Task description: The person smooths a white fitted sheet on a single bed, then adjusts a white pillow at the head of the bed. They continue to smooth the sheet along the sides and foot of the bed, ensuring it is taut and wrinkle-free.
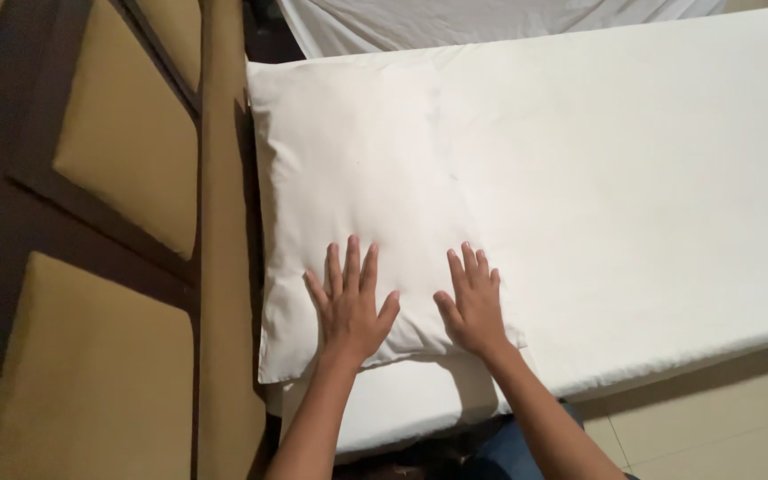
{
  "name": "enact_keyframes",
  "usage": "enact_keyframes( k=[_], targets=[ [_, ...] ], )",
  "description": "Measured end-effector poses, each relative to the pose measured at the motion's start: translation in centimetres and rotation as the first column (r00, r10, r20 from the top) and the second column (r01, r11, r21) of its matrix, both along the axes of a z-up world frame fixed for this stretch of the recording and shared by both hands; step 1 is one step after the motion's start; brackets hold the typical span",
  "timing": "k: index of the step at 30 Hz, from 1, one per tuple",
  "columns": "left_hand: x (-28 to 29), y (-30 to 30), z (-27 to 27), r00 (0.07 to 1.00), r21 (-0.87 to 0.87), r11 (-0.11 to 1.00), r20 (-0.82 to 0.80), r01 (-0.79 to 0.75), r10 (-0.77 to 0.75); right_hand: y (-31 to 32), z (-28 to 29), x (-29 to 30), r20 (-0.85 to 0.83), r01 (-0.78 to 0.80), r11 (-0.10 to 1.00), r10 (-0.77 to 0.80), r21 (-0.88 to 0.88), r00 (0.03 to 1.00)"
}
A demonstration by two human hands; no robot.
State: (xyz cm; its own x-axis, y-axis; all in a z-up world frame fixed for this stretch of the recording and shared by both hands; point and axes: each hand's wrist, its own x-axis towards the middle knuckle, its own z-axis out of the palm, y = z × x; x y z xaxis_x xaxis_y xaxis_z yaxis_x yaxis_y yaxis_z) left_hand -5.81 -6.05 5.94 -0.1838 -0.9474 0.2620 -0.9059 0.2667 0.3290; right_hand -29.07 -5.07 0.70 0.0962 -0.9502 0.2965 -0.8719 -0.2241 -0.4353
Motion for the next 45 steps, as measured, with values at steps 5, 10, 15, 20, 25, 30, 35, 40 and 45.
enact_keyframes(
  k=[5,10,15,20,25,30,35,40,45],
  targets=[
    [0.0,0.1,-0.6,1.000,-0.045,0.999,-0.013,-0.014,0.013,0.3,-0.3,0.4,0.033,0.011,1.000,-0.010,-0.011,0.999],
    [-0.3,0.1,-0.8,1.000,-0.046,0.999,0.006,-0.005,0.005,0.4,-0.8,0.1,0.051,0.029,1.000,-0.028,-0.012,0.998],
    [-0.1,0.2,-0.9,1.000,-0.064,0.998,0.018,-0.004,0.006,0.5,-0.4,0.2,0.050,0.016,1.000,-0.016,-0.004,0.999],
    [0.5,0.4,0.4,1.000,0.001,1.000,-0.028,0.011,-0.011,-0.2,1.5,1.0,-0.042,0.052,0.996,-0.049,0.070,0.998],
    [1.0,1.4,0.7,0.998,0.070,0.996,-0.044,0.046,-0.043,-0.3,3.6,3.1,-0.128,-0.009,0.999,0.004,-0.035,0.992],
    [1.5,2.8,4.2,0.994,0.349,0.931,-0.026,0.108,-0.106,0.2,1.8,3.0,-0.155,-0.120,0.993,0.121,0.016,0.981],
    [1.7,2.9,2.6,0.991,0.316,0.941,0.002,0.125,-0.133,0.5,3.3,2.6,-0.164,-0.219,0.975,0.223,0.045,0.961],
    [1.6,2.9,0.3,0.991,0.165,0.977,-0.021,0.134,-0.132,0.7,4.9,2.9,-0.235,-0.189,0.952,0.246,0.239,0.940],
    [1.1,2.9,-0.9,0.991,0.167,0.984,0.102,0.069,-0.086,0.9,4.7,3.6,-0.251,-0.121,0.964,0.182,0.238,0.951]
  ],
)
